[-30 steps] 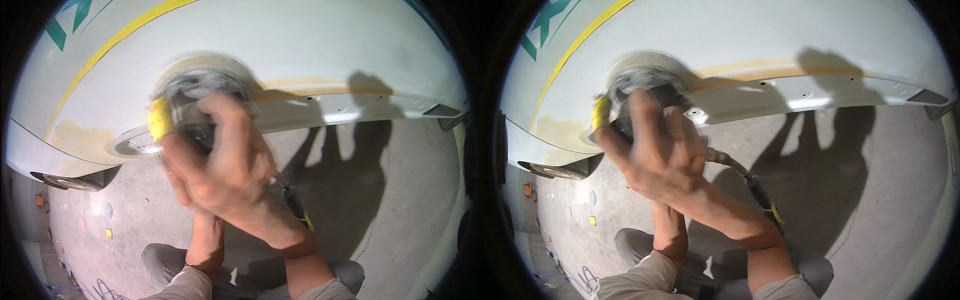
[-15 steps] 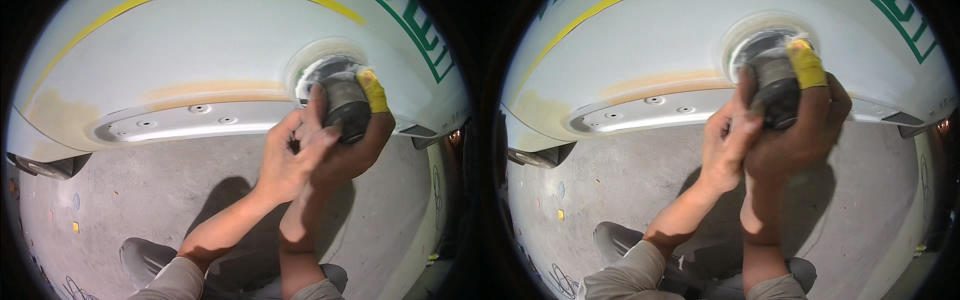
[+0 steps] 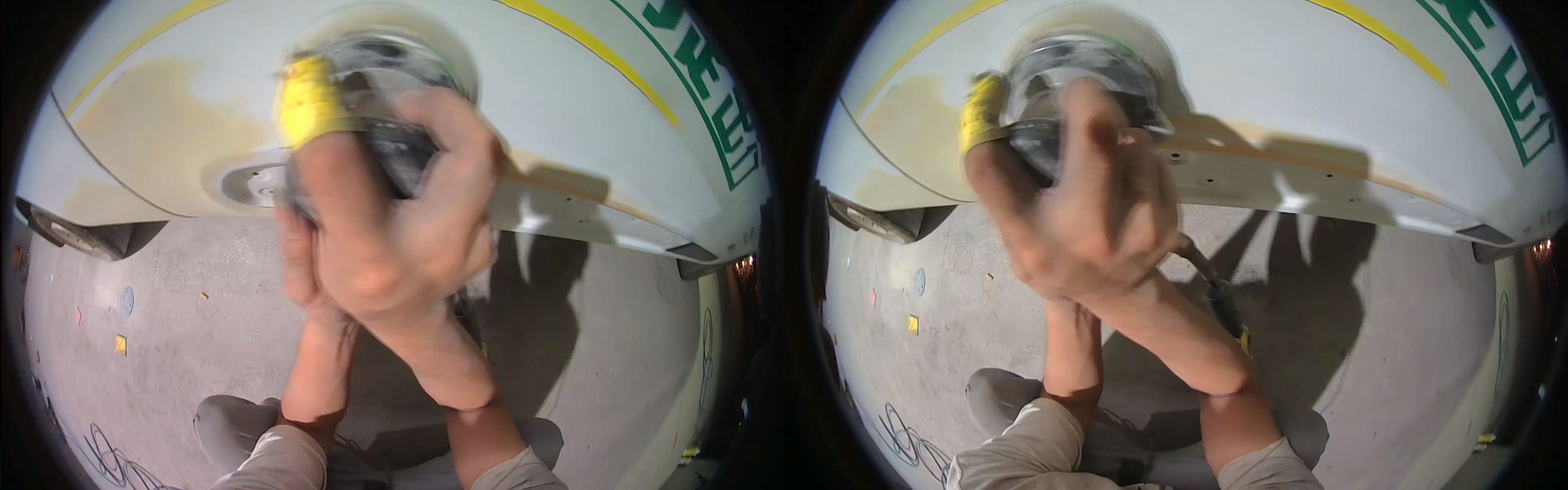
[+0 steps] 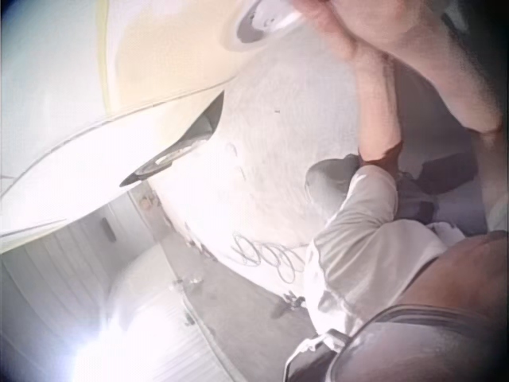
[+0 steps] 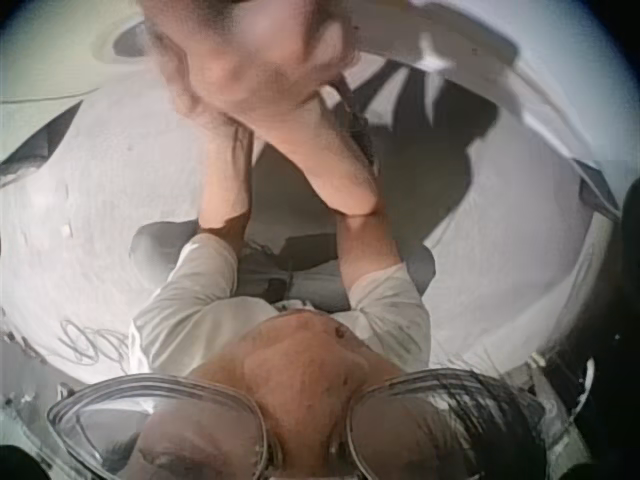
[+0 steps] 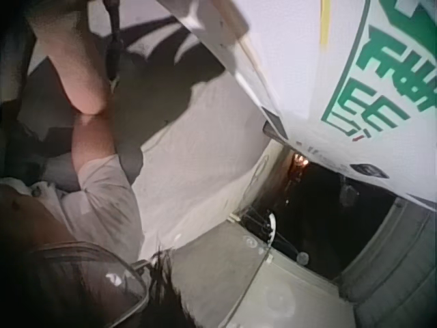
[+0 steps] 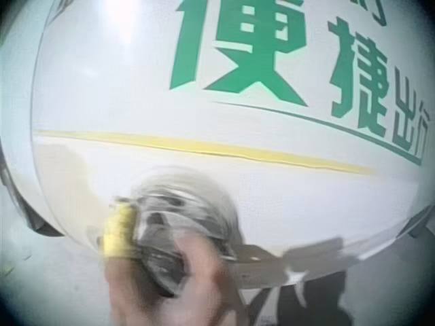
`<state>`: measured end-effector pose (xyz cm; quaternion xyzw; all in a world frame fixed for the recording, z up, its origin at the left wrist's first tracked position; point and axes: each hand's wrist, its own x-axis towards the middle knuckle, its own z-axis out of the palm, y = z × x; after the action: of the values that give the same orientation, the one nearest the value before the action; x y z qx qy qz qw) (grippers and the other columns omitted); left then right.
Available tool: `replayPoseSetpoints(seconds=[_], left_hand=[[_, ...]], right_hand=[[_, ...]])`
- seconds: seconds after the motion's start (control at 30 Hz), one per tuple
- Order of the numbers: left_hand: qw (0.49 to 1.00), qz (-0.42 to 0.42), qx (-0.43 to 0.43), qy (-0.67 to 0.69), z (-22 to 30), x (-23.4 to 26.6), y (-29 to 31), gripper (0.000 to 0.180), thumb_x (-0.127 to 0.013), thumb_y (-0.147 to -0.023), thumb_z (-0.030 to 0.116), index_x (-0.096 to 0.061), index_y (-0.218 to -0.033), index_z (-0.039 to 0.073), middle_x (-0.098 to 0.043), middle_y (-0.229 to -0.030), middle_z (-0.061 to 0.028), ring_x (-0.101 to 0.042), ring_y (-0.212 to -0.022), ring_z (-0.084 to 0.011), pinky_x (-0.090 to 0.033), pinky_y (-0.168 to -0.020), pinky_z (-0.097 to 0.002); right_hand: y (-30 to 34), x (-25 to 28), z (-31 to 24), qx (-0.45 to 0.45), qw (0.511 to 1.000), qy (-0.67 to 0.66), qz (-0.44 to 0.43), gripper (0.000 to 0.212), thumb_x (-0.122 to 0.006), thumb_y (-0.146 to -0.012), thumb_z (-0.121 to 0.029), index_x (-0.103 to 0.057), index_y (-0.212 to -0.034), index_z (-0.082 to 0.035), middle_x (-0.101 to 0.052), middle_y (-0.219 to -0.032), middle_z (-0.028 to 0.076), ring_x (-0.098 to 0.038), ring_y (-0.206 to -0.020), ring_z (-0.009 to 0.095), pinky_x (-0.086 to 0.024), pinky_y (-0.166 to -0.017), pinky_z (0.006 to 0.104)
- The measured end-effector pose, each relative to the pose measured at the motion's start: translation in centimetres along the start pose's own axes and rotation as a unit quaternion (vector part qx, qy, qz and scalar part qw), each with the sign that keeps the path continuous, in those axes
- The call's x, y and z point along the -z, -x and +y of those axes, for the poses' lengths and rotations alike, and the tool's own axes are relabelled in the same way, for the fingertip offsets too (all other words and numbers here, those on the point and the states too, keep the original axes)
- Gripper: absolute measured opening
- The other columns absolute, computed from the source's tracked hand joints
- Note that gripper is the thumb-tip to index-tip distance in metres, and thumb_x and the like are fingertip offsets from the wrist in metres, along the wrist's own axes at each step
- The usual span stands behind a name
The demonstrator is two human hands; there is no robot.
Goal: The person attaches a sanding disc to a pneumatic sander and sands the side panel of a white van. They change sanding discs mid-task and continue sanding the same area.
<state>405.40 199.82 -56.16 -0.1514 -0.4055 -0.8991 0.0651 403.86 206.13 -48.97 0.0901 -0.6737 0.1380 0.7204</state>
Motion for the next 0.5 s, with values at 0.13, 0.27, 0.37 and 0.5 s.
replayPoseSetpoints(seconds=[0.13,0.27,0.37,0.5], left_hand=[[1.0,0.01,0.003,-0.009,-0.2,-0.2,0.4,0.055,-0.068,-0.1,0.035,-0.06,-0.134,-0.007,-0.067,-0.12,-0.0087,-0.059,-0.11,-0.0142,-0.045,-0.099,-0.0306],[1.0,-0.011,0.017,-0.008,-1.7,-2.9,0.9,0.055,-0.068,-0.1,0.036,-0.06,-0.134,-0.007,-0.067,-0.118,-0.0082,-0.059,-0.109,-0.0136,-0.046,-0.098,-0.03],[0.999,-0.041,0.036,-0.005,-3.6,-6.0,1.2,0.056,-0.067,-0.1,0.037,-0.061,-0.134,-0.007,-0.068,-0.117,-0.0078,-0.059,-0.108,-0.0132,-0.046,-0.097,-0.0296],[0.994,-0.095,0.057,-0.004,-6.0,-10.9,2.3,0.057,-0.067,-0.1,0.038,-0.061,-0.134,-0.007,-0.068,-0.115,-0.0073,-0.059,-0.106,-0.0126,-0.046,-0.096,-0.029]], right_hand=[[0.3,0.0,0.1,-0.007,1.0,-0.001,-0.012,0.014,-0.068,-0.083,-0.015,-0.071,-0.096,-0.02,-0.062,-0.104,0.012,-0.053,-0.061,0.014,-0.043,-0.043,0.0248],[-0.2,2.3,3.3,-0.025,1.0,0.012,0.015,0.011,-0.069,-0.082,-0.018,-0.072,-0.092,-0.021,-0.06,-0.108,0.014,-0.056,-0.064,0.016,-0.046,-0.044,0.0256],[-0.7,4.1,6.8,-0.021,0.997,0.048,0.063,0.014,-0.07,-0.077,-0.021,-0.075,-0.09,-0.022,-0.059,-0.11,0.014,-0.062,-0.071,0.02,-0.053,-0.047,0.0297],[-0.8,8.3,11.1,-0.074,0.995,0.044,0.057,0.028,-0.079,-0.066,-0.021,-0.077,-0.094,-0.02,-0.056,-0.114,0.017,-0.067,-0.087,0.029,-0.059,-0.057,0.0336]])
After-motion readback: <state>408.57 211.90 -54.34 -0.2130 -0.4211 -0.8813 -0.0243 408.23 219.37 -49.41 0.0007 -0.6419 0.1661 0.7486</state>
